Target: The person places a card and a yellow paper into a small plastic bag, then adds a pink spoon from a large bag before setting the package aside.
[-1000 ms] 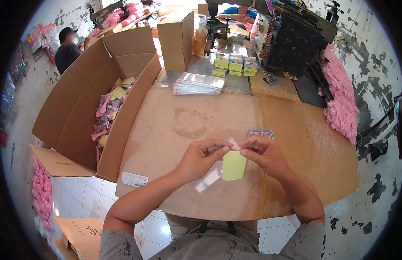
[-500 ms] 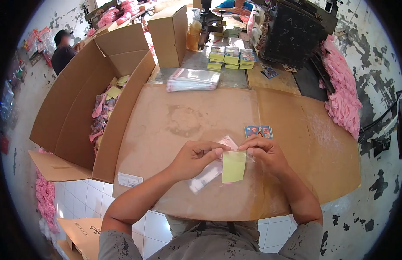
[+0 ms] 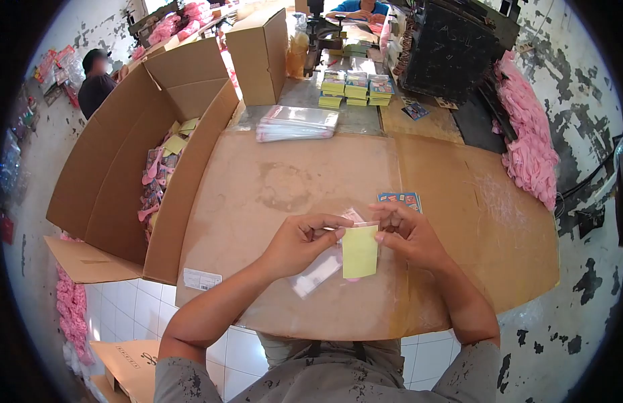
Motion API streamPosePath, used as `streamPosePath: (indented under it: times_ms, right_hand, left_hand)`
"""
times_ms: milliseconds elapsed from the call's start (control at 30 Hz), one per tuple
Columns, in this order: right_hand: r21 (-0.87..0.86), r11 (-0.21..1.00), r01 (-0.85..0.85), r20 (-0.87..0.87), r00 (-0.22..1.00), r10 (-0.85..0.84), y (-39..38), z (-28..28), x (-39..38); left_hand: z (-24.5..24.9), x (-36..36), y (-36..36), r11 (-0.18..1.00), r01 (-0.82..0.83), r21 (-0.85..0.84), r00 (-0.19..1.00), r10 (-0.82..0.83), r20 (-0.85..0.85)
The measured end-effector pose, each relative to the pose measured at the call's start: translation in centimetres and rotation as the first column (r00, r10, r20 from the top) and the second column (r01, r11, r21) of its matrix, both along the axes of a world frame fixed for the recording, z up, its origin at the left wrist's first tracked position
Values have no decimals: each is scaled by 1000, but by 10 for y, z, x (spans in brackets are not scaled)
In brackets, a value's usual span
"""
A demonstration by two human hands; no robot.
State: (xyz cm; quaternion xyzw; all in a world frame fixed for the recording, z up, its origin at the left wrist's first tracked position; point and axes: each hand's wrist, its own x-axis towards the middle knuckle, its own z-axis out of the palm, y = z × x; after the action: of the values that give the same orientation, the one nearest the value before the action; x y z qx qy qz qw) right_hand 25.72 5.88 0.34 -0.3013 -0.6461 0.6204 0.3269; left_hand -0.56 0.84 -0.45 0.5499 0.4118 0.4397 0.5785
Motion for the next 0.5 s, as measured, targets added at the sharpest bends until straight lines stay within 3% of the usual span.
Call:
streamPosePath:
  times_ms: [133,233,333,433,500]
  right_hand:
    - [11,992,-127,97,987,126,1,-1,4]
    - [-6,991,-133,93,987,133,0,1,2]
    - [21,997,-78,60,995,77,-3,7,4]
    - [43,999,-31,-63,997,34,-2,9,3]
    - [79,997,-5,-76,997,11,2,6,4]
  left_hand:
    - [2,-2,2,998,-29,53,999,28,27]
    - [11,9,-1,991,-129,38,960,115,254]
    - [3,1,0,999,8,47,1000,-8,0]
    - [2,-13,5,976,203,-82,976,-208,-59]
    - [8,-32,8,995,-92,-28,996,91,-20]
